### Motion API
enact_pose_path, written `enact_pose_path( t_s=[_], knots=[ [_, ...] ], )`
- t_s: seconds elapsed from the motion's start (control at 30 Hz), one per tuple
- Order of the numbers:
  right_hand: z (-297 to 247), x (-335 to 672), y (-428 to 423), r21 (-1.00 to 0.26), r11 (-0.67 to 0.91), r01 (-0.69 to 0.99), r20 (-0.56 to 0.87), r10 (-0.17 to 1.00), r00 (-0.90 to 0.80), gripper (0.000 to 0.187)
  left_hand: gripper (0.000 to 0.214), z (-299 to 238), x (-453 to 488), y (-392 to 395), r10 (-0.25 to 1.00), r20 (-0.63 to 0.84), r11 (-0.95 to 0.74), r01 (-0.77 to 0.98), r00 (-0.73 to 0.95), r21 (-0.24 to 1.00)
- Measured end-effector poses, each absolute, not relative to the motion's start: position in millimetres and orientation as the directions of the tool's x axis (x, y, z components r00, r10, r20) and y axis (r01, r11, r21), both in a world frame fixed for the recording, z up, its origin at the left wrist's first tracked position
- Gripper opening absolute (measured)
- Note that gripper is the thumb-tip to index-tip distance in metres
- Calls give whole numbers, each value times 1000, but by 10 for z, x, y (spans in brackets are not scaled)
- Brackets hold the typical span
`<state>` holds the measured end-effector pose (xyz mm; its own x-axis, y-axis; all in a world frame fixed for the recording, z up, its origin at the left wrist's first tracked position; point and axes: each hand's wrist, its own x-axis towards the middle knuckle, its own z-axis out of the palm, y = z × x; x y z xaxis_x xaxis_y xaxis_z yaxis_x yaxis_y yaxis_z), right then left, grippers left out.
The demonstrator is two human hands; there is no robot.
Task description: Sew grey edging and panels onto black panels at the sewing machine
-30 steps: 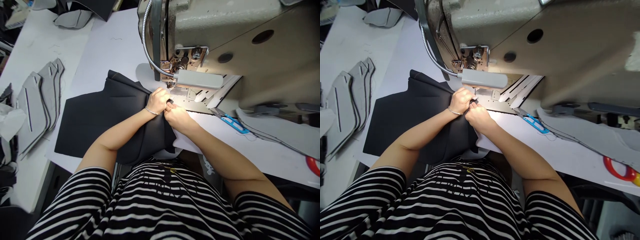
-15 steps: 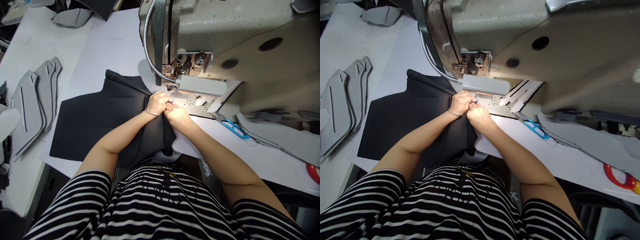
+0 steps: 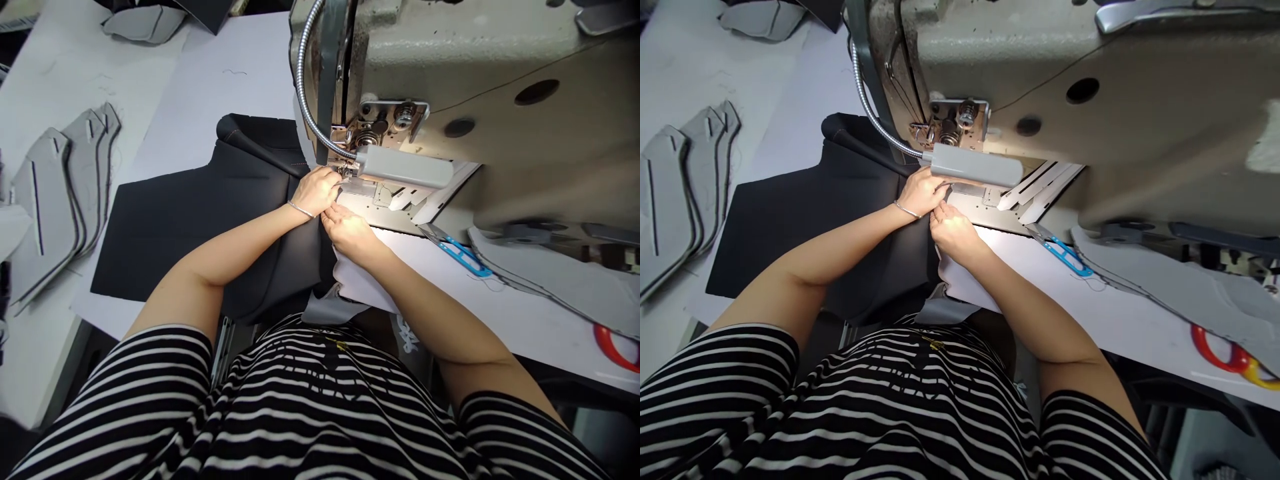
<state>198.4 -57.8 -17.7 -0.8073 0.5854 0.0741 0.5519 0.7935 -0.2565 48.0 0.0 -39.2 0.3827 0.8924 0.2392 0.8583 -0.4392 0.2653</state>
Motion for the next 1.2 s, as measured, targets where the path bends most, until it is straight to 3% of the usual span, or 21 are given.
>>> enact_pose_path(
  t_s=[0.43, 0.73, 0.97, 1.2],
  knots=[
    [-163, 1936, -640, -248, 754, 608, 40, 635, -771, 44, 29, -540, 440, -132, 900, 322, -400, 850, 294, 342],
    [-187, 1895, -520, -246, 708, 662, 20, 686, -727, 45, 35, -542, 310, 87, 807, 369, -574, 757, 461, 312],
    [-136, 1885, -620, -199, 776, 599, -20, 608, -794, 45, 34, -434, 209, 126, 711, 301, -702, 660, 635, 266],
    [7, 1578, -705, -221, 620, 752, -100, 753, -650, 45, 36, -315, 118, 95, 639, 169, -769, 619, 751, 159]
  ],
)
